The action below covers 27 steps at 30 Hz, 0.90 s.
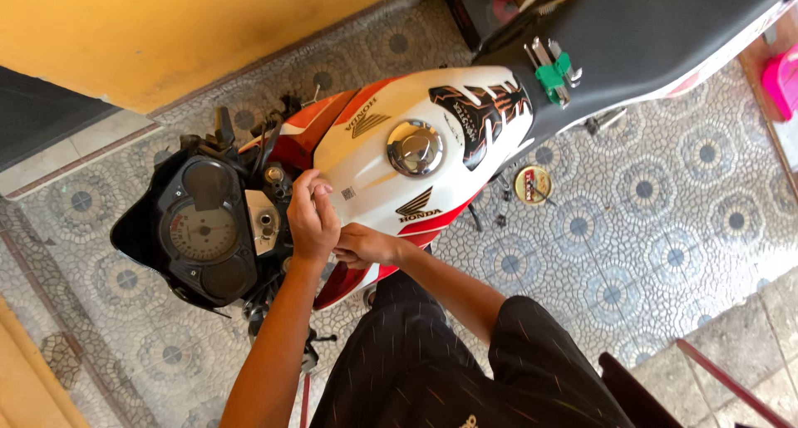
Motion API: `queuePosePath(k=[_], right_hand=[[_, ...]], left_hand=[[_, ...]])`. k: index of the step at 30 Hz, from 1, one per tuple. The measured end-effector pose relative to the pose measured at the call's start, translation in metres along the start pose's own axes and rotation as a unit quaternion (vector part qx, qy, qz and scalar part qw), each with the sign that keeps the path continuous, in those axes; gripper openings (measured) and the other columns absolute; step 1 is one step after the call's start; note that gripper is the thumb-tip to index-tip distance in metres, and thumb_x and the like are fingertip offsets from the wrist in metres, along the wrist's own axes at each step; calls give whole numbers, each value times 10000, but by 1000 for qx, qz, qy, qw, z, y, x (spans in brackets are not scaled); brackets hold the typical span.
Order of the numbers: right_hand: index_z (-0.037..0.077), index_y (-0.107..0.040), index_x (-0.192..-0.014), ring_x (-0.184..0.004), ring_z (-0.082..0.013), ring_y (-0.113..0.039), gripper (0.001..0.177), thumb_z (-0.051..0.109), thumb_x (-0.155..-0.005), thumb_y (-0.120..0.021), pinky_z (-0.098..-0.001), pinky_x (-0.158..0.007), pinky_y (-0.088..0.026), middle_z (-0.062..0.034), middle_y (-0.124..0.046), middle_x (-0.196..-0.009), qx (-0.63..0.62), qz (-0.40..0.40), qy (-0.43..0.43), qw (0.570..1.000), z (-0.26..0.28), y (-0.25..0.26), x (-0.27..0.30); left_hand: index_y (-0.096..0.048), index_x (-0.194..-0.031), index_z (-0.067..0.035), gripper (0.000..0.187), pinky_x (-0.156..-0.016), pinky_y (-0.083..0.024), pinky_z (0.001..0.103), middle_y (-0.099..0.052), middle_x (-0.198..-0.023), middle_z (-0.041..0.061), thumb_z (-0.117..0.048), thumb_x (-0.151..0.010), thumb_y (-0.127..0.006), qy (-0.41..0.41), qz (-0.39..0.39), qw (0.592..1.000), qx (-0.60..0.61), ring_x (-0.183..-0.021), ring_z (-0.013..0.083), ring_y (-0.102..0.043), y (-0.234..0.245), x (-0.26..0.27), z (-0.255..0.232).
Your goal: The person assembles components of a motorcycle's front end, using an Allen key to tighten bolts near the ignition and handlebar area, and then cleans their hands with a cloth.
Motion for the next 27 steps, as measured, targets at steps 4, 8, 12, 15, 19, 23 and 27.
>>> queuePosePath(k=[4, 8, 12, 15, 19, 23, 27], right_hand=[[135, -351, -711, -504, -79, -209, 416, 262, -1104, -406, -269, -434, -196, 59, -242, -634, 29, -13, -6, 999, 2, -1, 2], [133, -367, -727, -502, -82, -212, 386, 236, -1095, -421, -272, -438, -202, 56, -251, -640, 28, -11, -6, 1000, -1, -3, 2], [142, -362, -727, -507, -75, -215, 404, 259, -1110, -413, -263, -435, -201, 62, -249, -640, 17, -4, 10, 1000, -1, 0, -1], [133, -374, -732, -509, -84, -235, 375, 234, -1088, -439, -275, -442, -219, 55, -264, -641, 25, -11, 10, 1000, -9, 0, -2], [124, -393, -745, -521, -79, -243, 373, 260, -1090, -437, -269, -460, -215, 58, -277, -658, 11, 0, 12, 1000, -12, 5, -3], [127, -382, -745, -515, -78, -235, 369, 242, -1089, -454, -272, -454, -209, 56, -267, -647, -23, -18, 15, 999, -11, 2, -3], [141, -355, -727, -502, -73, -223, 412, 285, -1106, -432, -268, -440, -198, 58, -252, -636, -12, -20, 18, 1000, -7, -7, 3]], left_hand=[[-532, -1296, 39, 271, -667, -526, 324, -660, -949, 127, -127, -1093, -461, 80, 10, 997, 21, -719, 208, -625, -1, 1, 3], [-526, -1304, 35, 251, -714, -524, 339, -653, -958, 124, -112, -1114, -453, 36, 5, 999, 4, -766, 218, -627, 2, 3, -1], [-521, -1307, 35, 256, -713, -530, 344, -650, -952, 126, -114, -1109, -459, 49, 5, 999, 20, -769, 222, -631, 0, 0, 5], [-518, -1313, 29, 250, -749, -533, 351, -653, -958, 128, -117, -1120, -457, 18, 1, 1000, 7, -822, 237, -646, 0, 4, 6], [-511, -1316, 36, 258, -763, -536, 354, -654, -947, 126, -128, -1122, -461, 26, 3, 1000, 14, -829, 252, -657, 1, 4, 6], [-504, -1310, 35, 248, -762, -528, 362, -653, -971, 135, -128, -1128, -462, 24, 8, 1000, 18, -820, 257, -644, 0, -1, 2], [-514, -1304, 23, 250, -691, -531, 351, -653, -944, 117, -128, -1114, -456, 46, 17, 999, 21, -754, 225, -635, 0, 3, 2]])
Point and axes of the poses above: each hand's wrist, its own x-axis away from the middle knuckle, its own y-axis out of the back of the hand, z = x × y, the point moved 4 cm from there along -x, towards the middle knuckle
